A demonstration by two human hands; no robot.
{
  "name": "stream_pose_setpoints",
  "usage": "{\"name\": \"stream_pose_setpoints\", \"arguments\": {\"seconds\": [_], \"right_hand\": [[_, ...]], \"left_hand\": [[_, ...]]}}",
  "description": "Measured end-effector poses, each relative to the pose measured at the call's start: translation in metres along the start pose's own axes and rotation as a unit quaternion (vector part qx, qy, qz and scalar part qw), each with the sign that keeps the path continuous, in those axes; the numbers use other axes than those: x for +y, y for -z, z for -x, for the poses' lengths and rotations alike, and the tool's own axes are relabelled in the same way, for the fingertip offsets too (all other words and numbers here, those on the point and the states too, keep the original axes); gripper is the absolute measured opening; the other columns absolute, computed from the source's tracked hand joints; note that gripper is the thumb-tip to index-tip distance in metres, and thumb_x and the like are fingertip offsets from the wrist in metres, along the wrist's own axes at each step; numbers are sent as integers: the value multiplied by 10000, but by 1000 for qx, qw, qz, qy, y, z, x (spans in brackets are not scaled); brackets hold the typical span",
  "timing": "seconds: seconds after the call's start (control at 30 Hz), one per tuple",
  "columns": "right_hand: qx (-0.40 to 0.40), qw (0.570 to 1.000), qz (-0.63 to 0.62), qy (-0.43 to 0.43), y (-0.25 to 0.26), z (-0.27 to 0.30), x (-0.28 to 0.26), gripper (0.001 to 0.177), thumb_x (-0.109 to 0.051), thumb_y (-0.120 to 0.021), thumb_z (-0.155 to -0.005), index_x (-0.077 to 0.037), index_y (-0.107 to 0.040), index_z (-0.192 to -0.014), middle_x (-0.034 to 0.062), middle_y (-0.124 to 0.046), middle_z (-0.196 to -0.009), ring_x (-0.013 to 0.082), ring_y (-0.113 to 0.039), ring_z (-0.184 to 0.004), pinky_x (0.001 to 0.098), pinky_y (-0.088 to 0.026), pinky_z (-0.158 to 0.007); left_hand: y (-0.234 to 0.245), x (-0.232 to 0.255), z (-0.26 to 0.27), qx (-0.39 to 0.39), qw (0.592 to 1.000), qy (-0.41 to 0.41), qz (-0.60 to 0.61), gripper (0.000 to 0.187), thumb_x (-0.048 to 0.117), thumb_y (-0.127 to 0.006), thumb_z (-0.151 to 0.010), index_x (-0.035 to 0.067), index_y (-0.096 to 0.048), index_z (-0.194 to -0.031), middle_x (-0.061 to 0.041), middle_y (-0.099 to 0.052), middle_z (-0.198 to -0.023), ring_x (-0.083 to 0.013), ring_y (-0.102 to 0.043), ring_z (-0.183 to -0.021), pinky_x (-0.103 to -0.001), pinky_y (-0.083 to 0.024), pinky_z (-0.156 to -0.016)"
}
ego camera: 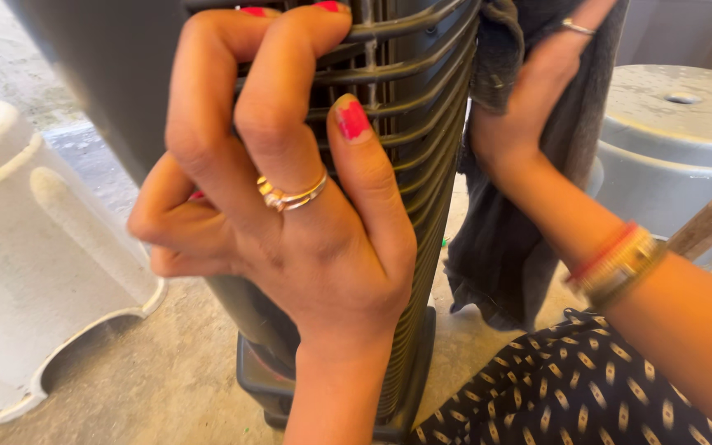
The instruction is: The person sits on the floor and wipes the front grill and side panels of a portable air cooler using a dark cloth. They hold the cooler with one hand while scrubbing the vents and edges with the other.
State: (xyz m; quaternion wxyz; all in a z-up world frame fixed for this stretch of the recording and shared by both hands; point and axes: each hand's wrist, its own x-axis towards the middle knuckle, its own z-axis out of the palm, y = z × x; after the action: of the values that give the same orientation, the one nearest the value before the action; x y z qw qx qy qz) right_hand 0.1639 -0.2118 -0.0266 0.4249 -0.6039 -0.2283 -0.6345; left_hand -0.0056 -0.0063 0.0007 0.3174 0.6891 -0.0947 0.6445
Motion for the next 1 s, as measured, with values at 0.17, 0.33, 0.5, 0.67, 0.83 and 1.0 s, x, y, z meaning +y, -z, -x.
{"name": "stream_pose_setpoints", "arguments": {"seconds": [0.17, 0.33, 0.5, 0.67, 0.83, 1.0], "right_hand": [[27, 999, -23, 16, 12, 43, -56, 952, -25, -669, -1132, -71, 149, -1617, 159, -175, -1709, 218, -262, -1498, 280, -173, -1283], [61, 996, 29, 55, 4, 63, -101, 900, -34, -667, -1136, -60, 102, -1604, 155, -207, -1681, 210, -289, -1472, 278, -200, -1263], [52, 997, 10, 50, 11, 54, -110, 849, -42, -664, -1140, -49, 56, -1591, 151, -240, -1652, 202, -317, -1447, 275, -228, -1244], [20, 999, 4, 48, 29, 35, -102, 799, -51, -662, -1144, -37, 9, -1577, 146, -273, -1624, 194, -344, -1421, 273, -256, -1224], [9, 999, -8, 51, 32, 20, -105, 749, -59, -660, -1148, -26, -38, -1564, 142, -305, -1596, 186, -372, -1396, 271, -284, -1204], [3, 999, 1, 42, 34, 29, -122, 700, -68, -657, -1152, -15, -84, -1551, 138, -338, -1567, 178, -399, -1370, 268, -311, -1185]], "left_hand": [[4, 5, 6, -1, 1000, 18, -11, 267, 266, -513, -1099, 221, -638, -1330, 67, -567, -1364, -156, -389, -1091, -299, -276, -1020], [4, 4, 2, 15, 999, 29, -22, 267, 262, -535, -1061, 240, -661, -1296, 86, -559, -1372, -170, -396, -1094, -335, -255, -1024], [8, 4, -2, 4, 999, 30, -25, 278, 239, -567, -1014, 279, -693, -1258, 101, -564, -1357, -179, -405, -1132, -346, -258, -1012], [9, 1, -4, -16, 999, 26, -21, 284, 221, -591, -989, 315, -696, -1235, 99, -561, -1342, -192, -399, -1113, -372, -267, -1025], [11, 4, -4, -21, 999, 32, -26, 304, 211, -596, -970, 326, -695, -1233, 98, -554, -1350, -197, -394, -1119, -376, -261, -1030], [10, 4, -4, -13, 999, 26, -26, 288, 206, -577, -1006, 314, -698, -1243, 109, -567, -1349, -175, -401, -1111, -371, -257, -1032]]}}
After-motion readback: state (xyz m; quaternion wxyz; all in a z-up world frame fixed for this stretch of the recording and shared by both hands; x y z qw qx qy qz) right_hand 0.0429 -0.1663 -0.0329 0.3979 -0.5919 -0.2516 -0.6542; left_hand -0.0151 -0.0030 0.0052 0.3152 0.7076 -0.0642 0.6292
